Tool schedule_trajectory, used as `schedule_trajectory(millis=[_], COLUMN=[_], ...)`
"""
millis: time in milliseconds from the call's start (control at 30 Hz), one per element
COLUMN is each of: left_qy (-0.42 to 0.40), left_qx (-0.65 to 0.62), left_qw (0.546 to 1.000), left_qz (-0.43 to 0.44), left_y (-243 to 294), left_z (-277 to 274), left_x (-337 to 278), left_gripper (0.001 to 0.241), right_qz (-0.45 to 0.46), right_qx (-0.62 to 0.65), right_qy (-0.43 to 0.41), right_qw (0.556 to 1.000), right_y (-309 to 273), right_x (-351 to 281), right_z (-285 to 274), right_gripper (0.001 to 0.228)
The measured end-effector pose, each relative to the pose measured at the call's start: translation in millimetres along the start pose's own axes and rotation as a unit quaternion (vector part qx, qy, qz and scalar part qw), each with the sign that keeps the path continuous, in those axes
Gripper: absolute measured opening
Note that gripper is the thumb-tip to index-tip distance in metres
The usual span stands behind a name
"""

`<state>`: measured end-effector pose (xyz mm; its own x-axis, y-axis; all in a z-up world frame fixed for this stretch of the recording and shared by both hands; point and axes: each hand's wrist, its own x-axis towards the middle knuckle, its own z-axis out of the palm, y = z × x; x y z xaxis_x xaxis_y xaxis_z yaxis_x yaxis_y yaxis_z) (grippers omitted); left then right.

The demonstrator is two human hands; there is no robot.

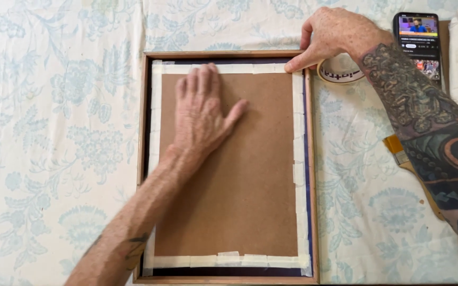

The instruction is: Applying masking tape to the back of a picture frame to secure the backing board and then showing the front of the frame.

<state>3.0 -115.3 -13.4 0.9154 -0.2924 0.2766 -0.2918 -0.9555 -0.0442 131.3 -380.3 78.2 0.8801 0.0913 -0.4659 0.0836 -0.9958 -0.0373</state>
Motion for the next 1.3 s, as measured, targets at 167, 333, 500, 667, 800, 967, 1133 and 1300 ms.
schedule_trajectory(millis=[167,333,500,667,800,967,1133,1300], left_qy=[0.014,0.079,0.084,0.081,0.034,-0.063,-0.091,0.040], left_qx=[-0.046,-0.120,-0.130,-0.133,-0.149,-0.093,-0.022,0.016], left_qw=[0.999,0.988,0.984,0.982,0.986,0.993,0.996,0.999], left_qz=[0.014,0.061,0.093,0.105,0.067,0.033,0.006,-0.012], left_y=[46.5,87.0,97.2,80.2,52.3,3.6,-48.1,-57.6], left_z=[5.4,-8.3,-5.0,-4.1,-2.7,-5.5,-0.7,-20.5], left_x=[16.6,29.7,36.8,30.8,12.4,1.9,-16.0,-30.0], left_gripper=[0.095,0.081,0.073,0.080,0.089,0.095,0.099,0.091], right_qz=[-0.012,-0.027,-0.034,-0.024,-0.009,-0.023,-0.040,-0.018], right_qx=[0.006,-0.006,-0.013,-0.011,-0.030,-0.029,-0.007,-0.032], right_qy=[0.008,0.024,0.012,0.005,-0.001,0.016,0.022,0.023], right_qw=[1.000,0.999,0.999,1.000,1.000,0.999,0.999,0.999], right_y=[0.8,1.9,1.4,-3.8,-5.1,-2.7,7.1,1.8], right_x=[-3.1,-2.6,3.8,-10.9,-4.1,-8.1,-0.1,-6.7], right_z=[0.5,1.7,3.1,-6.4,-4.4,-2.6,4.6,0.1], right_gripper=[0.061,0.056,0.056,0.058,0.067,0.065,0.060,0.064])
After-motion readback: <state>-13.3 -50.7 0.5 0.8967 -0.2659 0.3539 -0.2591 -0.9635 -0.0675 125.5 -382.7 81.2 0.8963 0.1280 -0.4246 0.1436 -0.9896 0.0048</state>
